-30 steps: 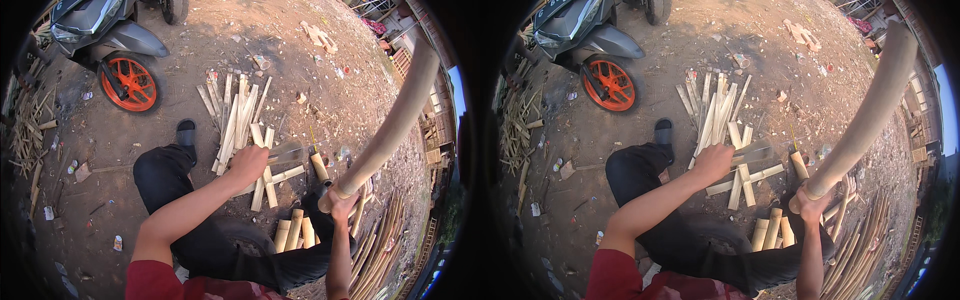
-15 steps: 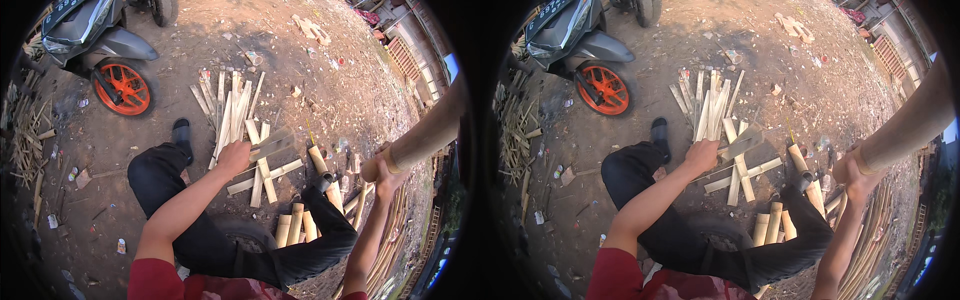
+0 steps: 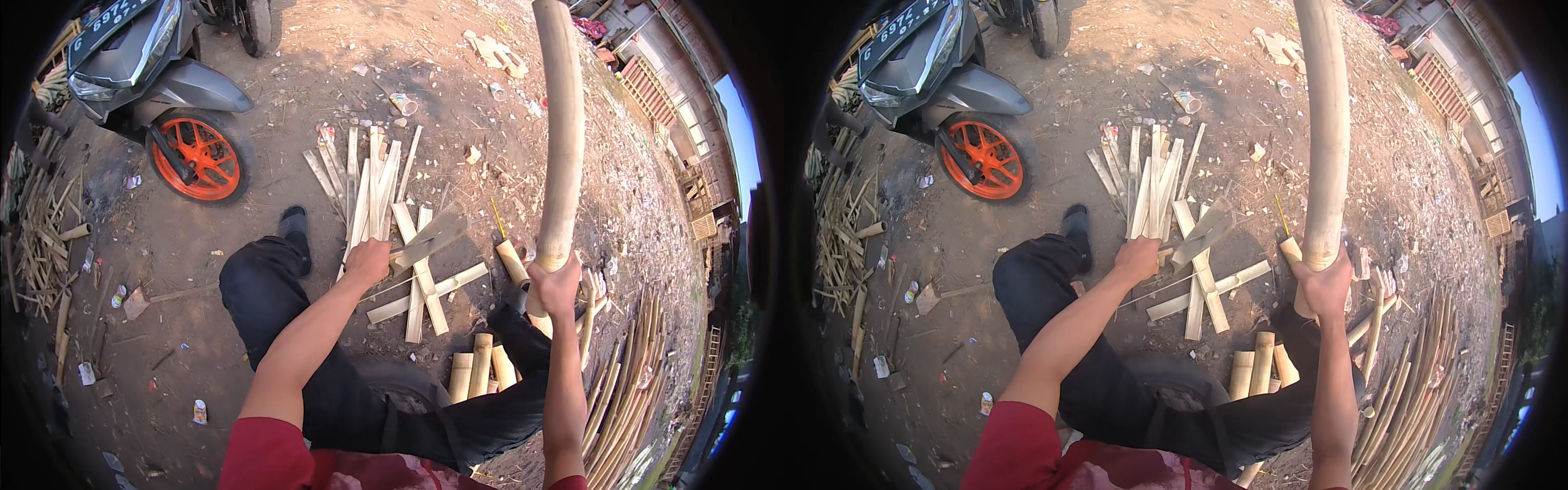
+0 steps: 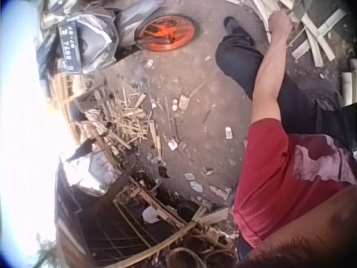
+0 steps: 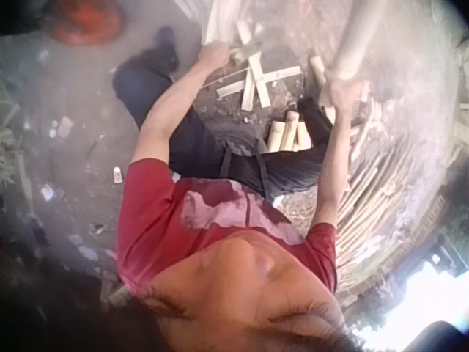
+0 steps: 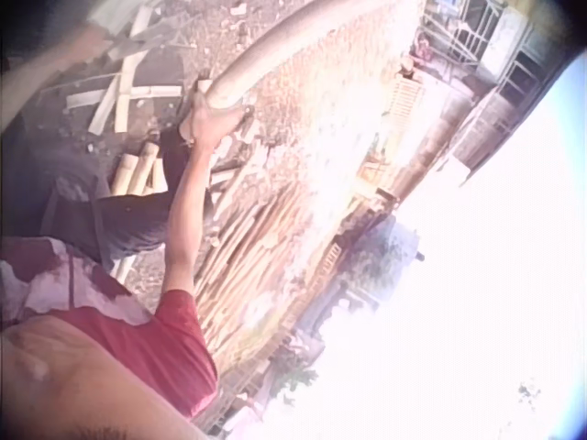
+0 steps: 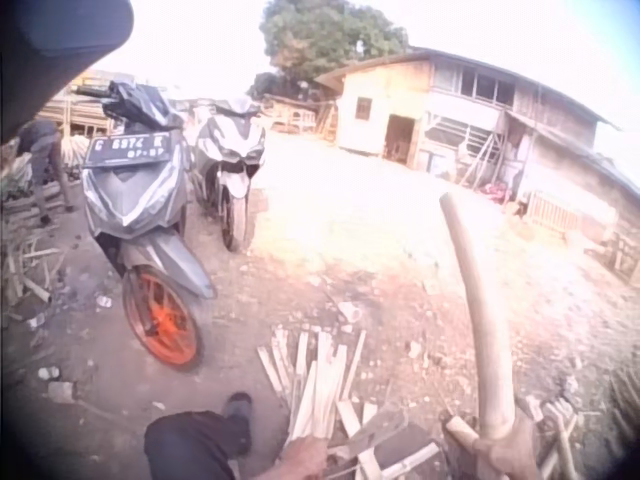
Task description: The person splits several bamboo stalks using a cleaver and a piece of bamboo as a mallet. The person repeatedly positions a stalk, strikes the back of the cleaver to drive it through, and pries the split sections apart by hand.
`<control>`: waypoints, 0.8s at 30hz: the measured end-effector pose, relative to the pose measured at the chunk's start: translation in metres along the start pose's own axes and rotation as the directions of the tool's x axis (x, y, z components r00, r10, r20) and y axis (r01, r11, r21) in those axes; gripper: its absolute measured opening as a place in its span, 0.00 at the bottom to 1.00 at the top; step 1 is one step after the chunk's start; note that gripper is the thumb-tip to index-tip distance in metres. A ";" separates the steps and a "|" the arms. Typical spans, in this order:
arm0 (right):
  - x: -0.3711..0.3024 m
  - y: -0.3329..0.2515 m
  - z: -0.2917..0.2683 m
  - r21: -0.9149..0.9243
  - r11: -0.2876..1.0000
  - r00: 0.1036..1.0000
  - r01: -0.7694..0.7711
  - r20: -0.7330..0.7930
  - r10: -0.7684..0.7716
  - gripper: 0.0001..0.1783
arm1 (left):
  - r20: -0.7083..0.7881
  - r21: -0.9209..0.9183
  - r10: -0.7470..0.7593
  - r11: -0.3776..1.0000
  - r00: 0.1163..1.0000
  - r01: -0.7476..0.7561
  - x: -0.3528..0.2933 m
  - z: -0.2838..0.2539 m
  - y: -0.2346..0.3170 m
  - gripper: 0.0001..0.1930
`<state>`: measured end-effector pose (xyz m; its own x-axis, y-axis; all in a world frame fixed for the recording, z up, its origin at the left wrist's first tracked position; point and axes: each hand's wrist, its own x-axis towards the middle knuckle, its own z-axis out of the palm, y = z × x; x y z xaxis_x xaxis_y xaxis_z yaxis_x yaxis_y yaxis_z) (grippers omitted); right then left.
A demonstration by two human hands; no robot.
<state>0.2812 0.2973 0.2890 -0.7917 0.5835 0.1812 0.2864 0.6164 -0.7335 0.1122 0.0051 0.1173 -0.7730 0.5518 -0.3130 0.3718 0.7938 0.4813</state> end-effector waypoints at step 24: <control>0.010 -0.022 -0.011 0.325 0.943 0.996 0.067 -0.082 -0.042 0.13 | 0.046 0.102 -0.016 0.995 0.999 0.012 0.015 0.048 -0.033 0.15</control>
<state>0.2730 0.2953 0.3138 -0.7562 0.5983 0.2649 0.0419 0.4483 -0.8929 0.1130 -0.0009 0.0577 -0.7544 0.5500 -0.3584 0.4135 0.8221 0.3913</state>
